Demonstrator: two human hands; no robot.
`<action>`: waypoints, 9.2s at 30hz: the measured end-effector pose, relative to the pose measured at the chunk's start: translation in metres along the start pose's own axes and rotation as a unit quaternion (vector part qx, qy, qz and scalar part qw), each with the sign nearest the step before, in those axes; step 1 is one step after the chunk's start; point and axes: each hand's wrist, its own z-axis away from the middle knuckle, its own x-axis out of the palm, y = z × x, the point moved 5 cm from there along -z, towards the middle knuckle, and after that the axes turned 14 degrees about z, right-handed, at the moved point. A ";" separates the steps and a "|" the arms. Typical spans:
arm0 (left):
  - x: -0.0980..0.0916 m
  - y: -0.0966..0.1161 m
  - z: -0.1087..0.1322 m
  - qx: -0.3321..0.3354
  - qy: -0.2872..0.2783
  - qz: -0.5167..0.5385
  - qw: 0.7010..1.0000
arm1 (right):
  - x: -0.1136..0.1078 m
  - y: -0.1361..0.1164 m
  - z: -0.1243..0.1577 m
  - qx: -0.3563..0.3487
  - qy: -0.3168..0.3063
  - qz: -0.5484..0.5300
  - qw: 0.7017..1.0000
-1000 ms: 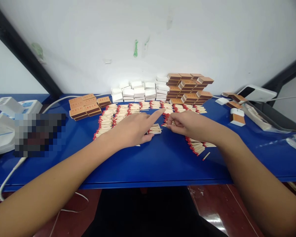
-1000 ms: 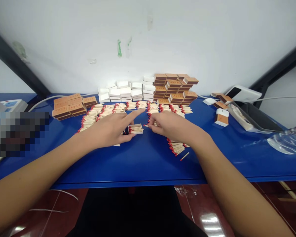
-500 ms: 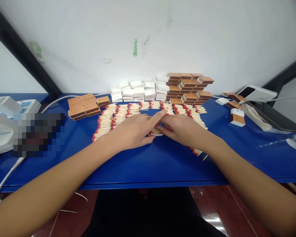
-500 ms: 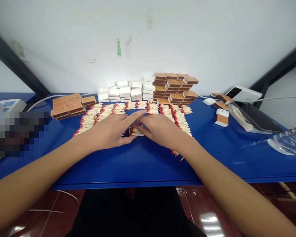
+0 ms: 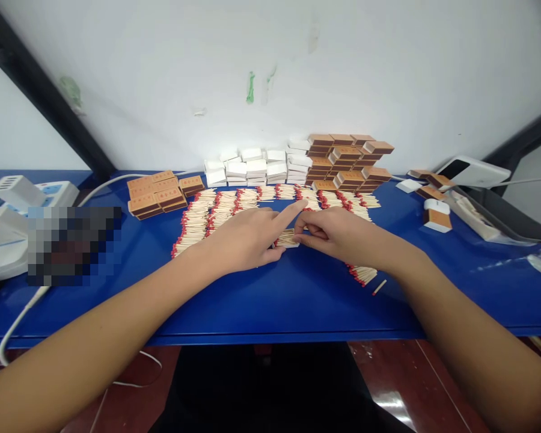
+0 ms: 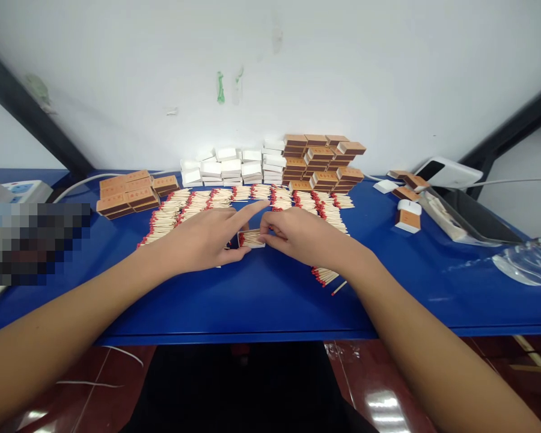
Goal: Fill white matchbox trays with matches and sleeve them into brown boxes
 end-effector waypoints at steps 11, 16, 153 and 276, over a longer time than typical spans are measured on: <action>-0.001 0.000 0.000 0.012 0.007 0.008 1.000 | -0.022 0.022 0.007 0.072 0.038 0.055 0.995; -0.002 -0.001 0.000 0.006 0.006 -0.001 1.000 | -0.011 0.032 0.006 0.063 -0.026 0.056 0.996; 0.001 -0.002 0.002 0.023 0.025 0.019 0.999 | 0.003 -0.008 -0.004 -0.019 0.061 -0.019 0.998; -0.037 -0.054 -0.002 0.002 0.267 0.270 0.925 | -0.019 0.041 -0.010 0.065 0.170 -0.119 0.976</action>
